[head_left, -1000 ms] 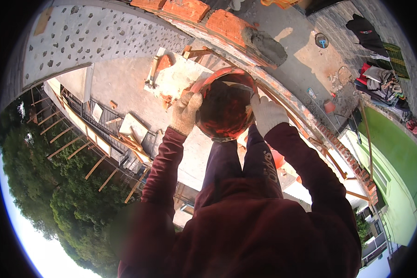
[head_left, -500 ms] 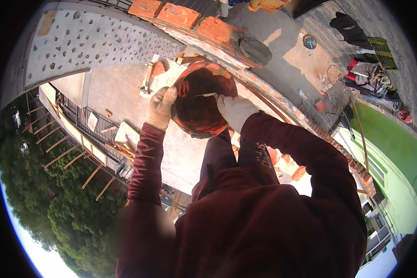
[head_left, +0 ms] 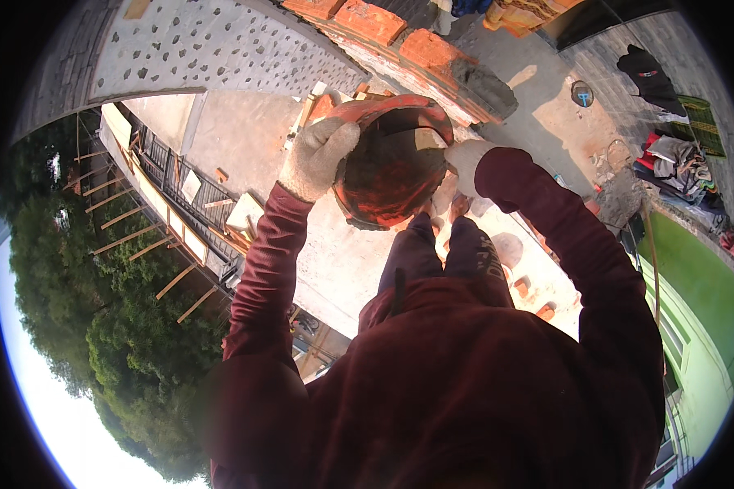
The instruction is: The person scoops mortar from a red bucket using a trowel and spreads it along a partially built brick wall. They then pick up a brick, place it onto the mortar, and tap it into position with the trowel.
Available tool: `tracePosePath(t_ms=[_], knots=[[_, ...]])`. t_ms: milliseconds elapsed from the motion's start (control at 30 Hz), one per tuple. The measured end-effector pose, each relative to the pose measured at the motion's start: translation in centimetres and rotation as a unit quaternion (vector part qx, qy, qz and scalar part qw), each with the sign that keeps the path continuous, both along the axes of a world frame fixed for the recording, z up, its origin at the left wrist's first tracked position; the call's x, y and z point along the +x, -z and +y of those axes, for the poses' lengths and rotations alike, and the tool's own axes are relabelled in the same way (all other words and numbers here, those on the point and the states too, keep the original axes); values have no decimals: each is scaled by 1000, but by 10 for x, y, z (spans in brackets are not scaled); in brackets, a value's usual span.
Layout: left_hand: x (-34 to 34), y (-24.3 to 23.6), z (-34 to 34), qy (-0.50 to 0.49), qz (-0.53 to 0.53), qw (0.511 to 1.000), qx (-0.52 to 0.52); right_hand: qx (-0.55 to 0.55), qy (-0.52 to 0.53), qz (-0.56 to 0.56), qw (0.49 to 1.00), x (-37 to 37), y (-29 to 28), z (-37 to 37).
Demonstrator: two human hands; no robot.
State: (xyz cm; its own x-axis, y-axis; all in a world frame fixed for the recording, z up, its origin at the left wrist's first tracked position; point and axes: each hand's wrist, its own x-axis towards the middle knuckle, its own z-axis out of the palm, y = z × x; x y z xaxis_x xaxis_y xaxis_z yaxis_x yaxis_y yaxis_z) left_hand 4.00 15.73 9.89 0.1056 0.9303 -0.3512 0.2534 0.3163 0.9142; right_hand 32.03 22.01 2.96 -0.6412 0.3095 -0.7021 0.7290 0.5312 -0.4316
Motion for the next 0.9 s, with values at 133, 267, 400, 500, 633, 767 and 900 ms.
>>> tracePosePath(t_ms=[133, 267, 400, 500, 633, 767, 900], knots=[[-3, -22, -8, -17, -22, 999, -22, -91, 35, 144, 985, 6, 14, -24], [-4, -18, -22, -96, -33, 995, -3, -81, 143, 305, 938, 2, 15, -62], [7, 5, -44, -194, -32, 980, 39, -156, 199, 290, 923, -6, -7, -56], [8, 41, -61, -236, 39, 968, 81, -262, 265, 189, 908, -2, -13, -42], [12, 103, -59, -368, -74, 926, 23, -354, 297, 148, 875, 25, 3, -18], [20, 165, -51, -436, -106, 894, 15, -346, 356, 160, 853, 53, 12, 1], [46, 187, -44, -441, -86, 893, -9, -193, 389, 130, 891, 89, 19, 25]])
